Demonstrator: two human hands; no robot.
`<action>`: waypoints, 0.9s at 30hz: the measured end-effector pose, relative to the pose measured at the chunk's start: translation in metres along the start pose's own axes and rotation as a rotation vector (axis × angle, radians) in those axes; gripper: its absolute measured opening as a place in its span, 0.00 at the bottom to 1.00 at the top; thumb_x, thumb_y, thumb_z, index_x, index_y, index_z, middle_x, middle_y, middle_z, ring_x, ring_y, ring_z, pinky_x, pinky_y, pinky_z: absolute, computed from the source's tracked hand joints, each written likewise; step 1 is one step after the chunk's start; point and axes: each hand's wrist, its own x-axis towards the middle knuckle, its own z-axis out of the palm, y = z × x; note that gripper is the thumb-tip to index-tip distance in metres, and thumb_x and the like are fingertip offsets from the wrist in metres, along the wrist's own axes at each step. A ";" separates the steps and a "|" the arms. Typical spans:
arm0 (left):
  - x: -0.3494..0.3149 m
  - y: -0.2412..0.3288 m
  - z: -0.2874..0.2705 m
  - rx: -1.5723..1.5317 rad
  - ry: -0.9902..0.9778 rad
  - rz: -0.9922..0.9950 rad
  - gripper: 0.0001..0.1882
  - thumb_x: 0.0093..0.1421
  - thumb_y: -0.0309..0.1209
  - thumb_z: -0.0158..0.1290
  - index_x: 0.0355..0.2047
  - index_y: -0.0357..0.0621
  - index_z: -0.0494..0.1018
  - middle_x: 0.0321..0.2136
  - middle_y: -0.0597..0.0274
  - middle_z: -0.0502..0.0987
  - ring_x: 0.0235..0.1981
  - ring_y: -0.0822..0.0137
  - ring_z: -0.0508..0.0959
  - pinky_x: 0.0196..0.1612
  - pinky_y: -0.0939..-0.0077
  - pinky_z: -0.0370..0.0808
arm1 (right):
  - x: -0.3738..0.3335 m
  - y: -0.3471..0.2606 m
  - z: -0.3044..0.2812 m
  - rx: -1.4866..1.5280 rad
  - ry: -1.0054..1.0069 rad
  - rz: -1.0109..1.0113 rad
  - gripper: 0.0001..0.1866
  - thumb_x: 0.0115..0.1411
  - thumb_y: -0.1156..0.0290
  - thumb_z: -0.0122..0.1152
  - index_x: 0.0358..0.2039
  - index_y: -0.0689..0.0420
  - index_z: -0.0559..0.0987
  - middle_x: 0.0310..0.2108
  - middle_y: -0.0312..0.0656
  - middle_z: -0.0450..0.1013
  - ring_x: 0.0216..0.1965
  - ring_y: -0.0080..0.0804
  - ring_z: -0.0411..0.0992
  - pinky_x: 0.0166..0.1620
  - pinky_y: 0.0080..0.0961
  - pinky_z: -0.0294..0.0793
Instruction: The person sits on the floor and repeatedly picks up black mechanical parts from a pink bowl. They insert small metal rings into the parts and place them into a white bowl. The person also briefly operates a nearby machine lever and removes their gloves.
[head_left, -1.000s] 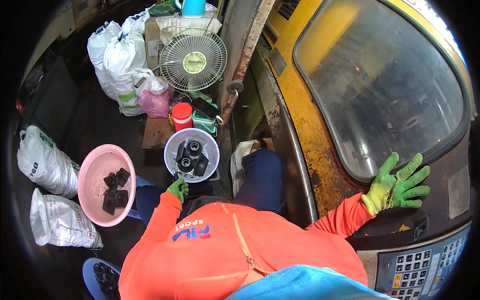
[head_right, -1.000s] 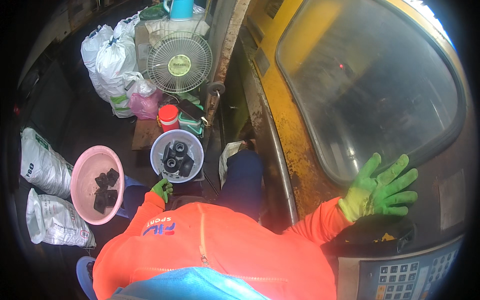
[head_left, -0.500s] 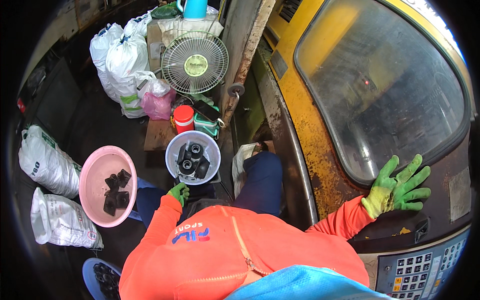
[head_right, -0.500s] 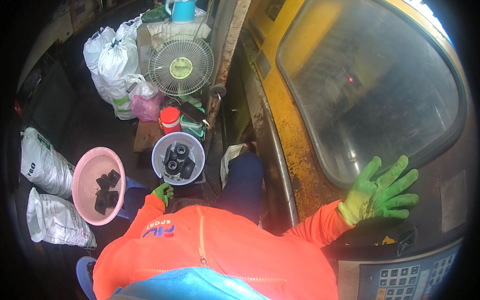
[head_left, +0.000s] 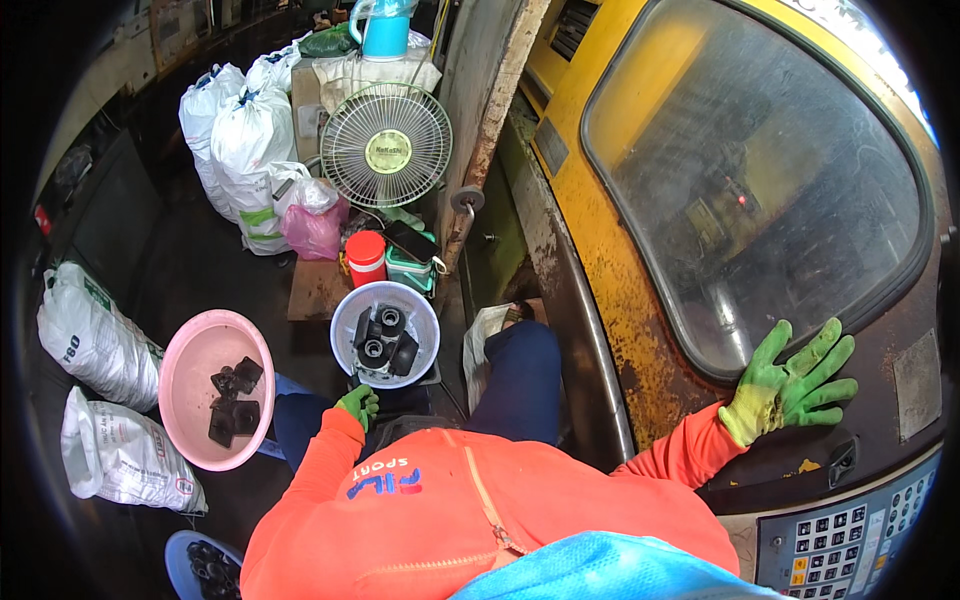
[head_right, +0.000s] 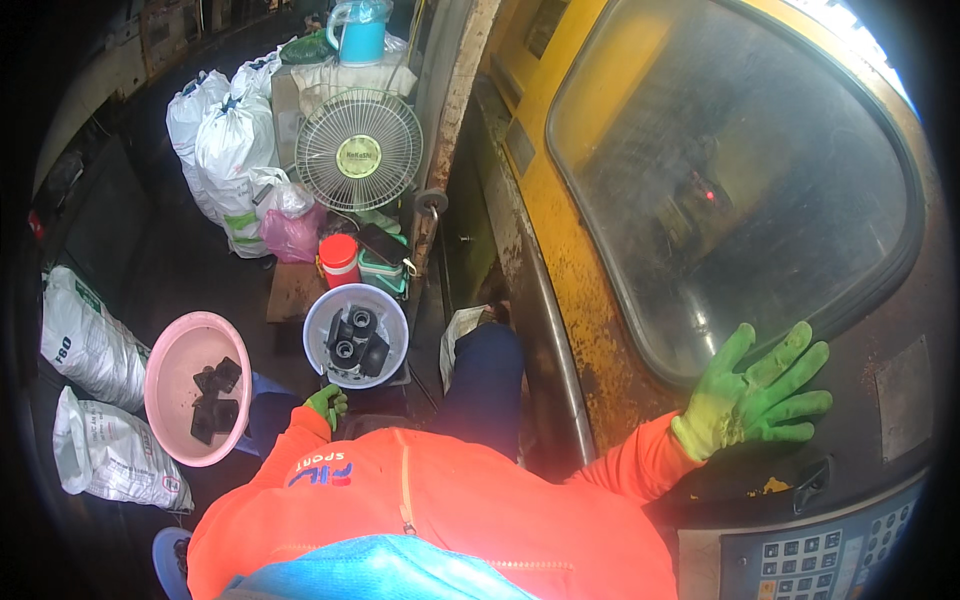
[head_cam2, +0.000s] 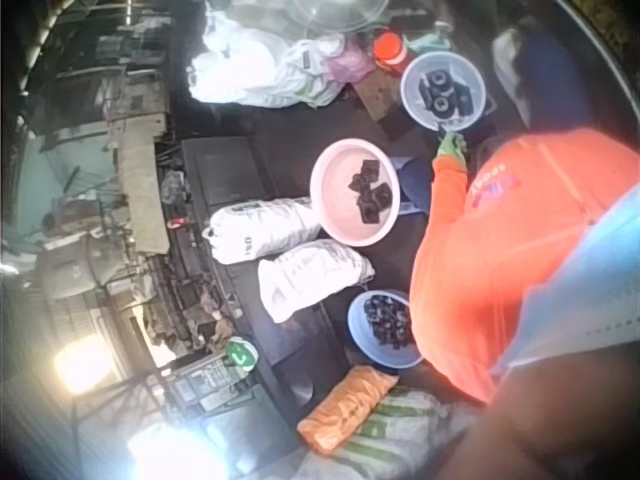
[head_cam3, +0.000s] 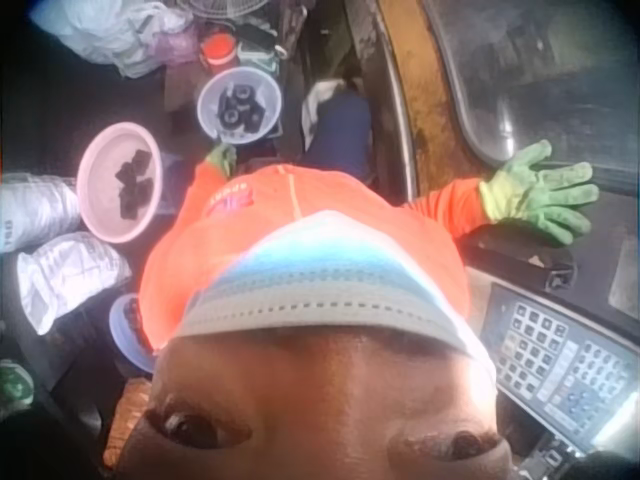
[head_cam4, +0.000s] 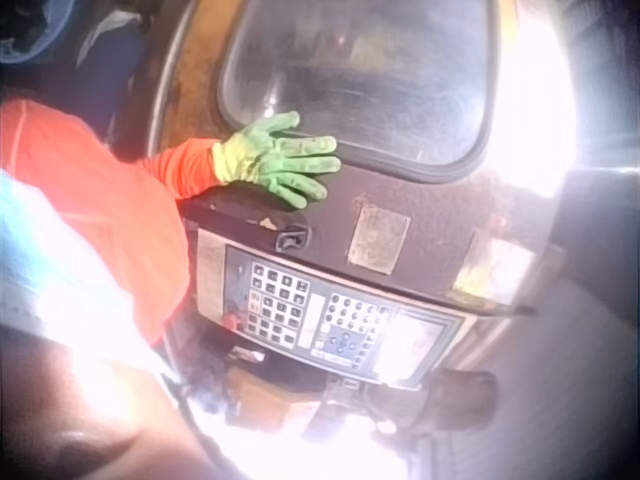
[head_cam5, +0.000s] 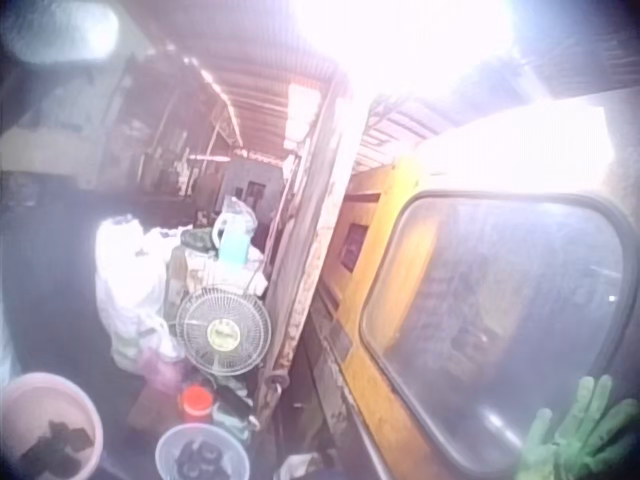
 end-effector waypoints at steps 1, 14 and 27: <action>-0.001 0.000 0.001 -0.002 -0.012 -0.006 0.11 0.58 0.33 0.52 0.20 0.49 0.65 0.16 0.69 0.65 0.14 0.75 0.62 0.19 0.78 0.58 | 0.000 0.000 0.000 -0.022 -0.001 0.011 0.36 0.58 0.41 0.53 0.65 0.40 0.62 0.59 0.30 0.65 0.48 0.48 0.67 0.44 0.42 0.65; 0.007 0.006 0.002 -0.014 -0.100 -0.021 0.15 0.60 0.32 0.49 0.17 0.54 0.60 0.15 0.72 0.61 0.14 0.76 0.59 0.18 0.78 0.55 | -0.007 -0.018 0.011 0.025 0.010 0.015 0.35 0.58 0.41 0.53 0.63 0.41 0.65 0.61 0.28 0.64 0.47 0.47 0.67 0.44 0.41 0.65; -0.002 0.004 0.005 -0.014 0.046 -0.026 0.12 0.59 0.32 0.49 0.19 0.54 0.61 0.15 0.71 0.62 0.14 0.75 0.60 0.19 0.77 0.56 | -0.007 -0.017 0.008 0.059 0.020 0.001 0.33 0.59 0.42 0.52 0.63 0.40 0.66 0.60 0.28 0.65 0.47 0.45 0.67 0.43 0.38 0.64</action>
